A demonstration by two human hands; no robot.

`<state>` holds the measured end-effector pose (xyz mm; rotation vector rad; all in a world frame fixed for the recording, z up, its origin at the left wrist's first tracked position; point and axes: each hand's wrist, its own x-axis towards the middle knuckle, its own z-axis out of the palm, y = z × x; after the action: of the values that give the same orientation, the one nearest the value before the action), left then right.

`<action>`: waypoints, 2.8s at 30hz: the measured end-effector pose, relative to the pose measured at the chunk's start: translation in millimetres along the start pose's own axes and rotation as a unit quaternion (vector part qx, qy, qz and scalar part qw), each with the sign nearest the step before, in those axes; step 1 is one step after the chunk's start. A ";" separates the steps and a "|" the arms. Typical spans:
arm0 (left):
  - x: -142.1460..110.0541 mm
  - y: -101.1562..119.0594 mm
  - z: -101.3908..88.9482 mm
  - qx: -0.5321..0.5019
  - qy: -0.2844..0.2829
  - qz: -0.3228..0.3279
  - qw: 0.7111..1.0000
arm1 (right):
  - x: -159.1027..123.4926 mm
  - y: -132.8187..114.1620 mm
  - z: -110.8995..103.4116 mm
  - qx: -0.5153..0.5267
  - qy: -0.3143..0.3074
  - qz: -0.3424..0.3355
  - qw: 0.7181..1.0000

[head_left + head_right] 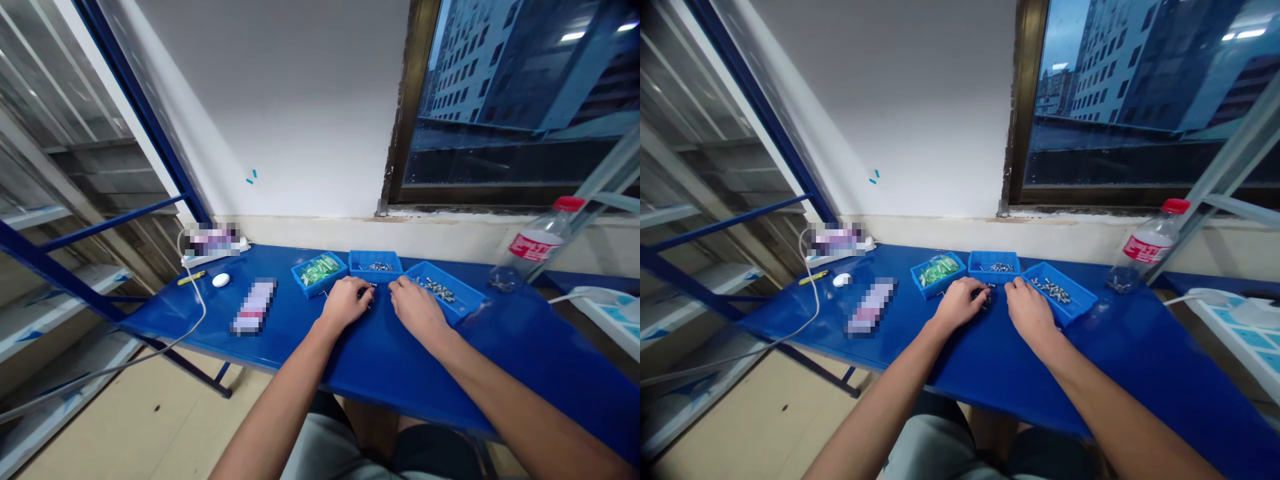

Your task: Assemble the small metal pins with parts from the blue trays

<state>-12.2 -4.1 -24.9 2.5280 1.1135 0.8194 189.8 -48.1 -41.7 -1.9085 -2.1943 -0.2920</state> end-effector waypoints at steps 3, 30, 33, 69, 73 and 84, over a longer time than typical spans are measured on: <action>0.2 -0.4 0.2 -0.003 -0.002 -0.001 1.000 | 3.3 1.2 3.0 0.028 -0.008 -0.022 0.999; 3.9 -0.1 -1.9 -0.328 0.046 -0.063 0.942 | 12.3 -15.6 -3.0 0.467 0.185 0.005 0.865; 4.7 -2.9 -0.6 -0.295 0.080 -0.066 0.950 | 13.2 -15.2 0.6 0.502 0.164 0.012 0.849; 3.0 -1.6 1.4 -0.191 0.063 -0.049 0.978 | 15.9 -7.7 10.3 0.528 0.105 0.037 0.842; 3.2 -0.2 3.1 -0.234 0.067 -0.066 0.968 | 16.8 -6.9 15.5 0.535 0.099 0.027 0.839; 0.4 7.7 -8.4 -0.183 0.035 -0.072 0.980 | 14.4 -8.8 3.3 0.491 0.124 0.011 0.862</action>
<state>-12.4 -8.9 -14.5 2.1061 1.0416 0.9795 179.0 -34.8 -40.7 -1.2103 -1.6193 0.4867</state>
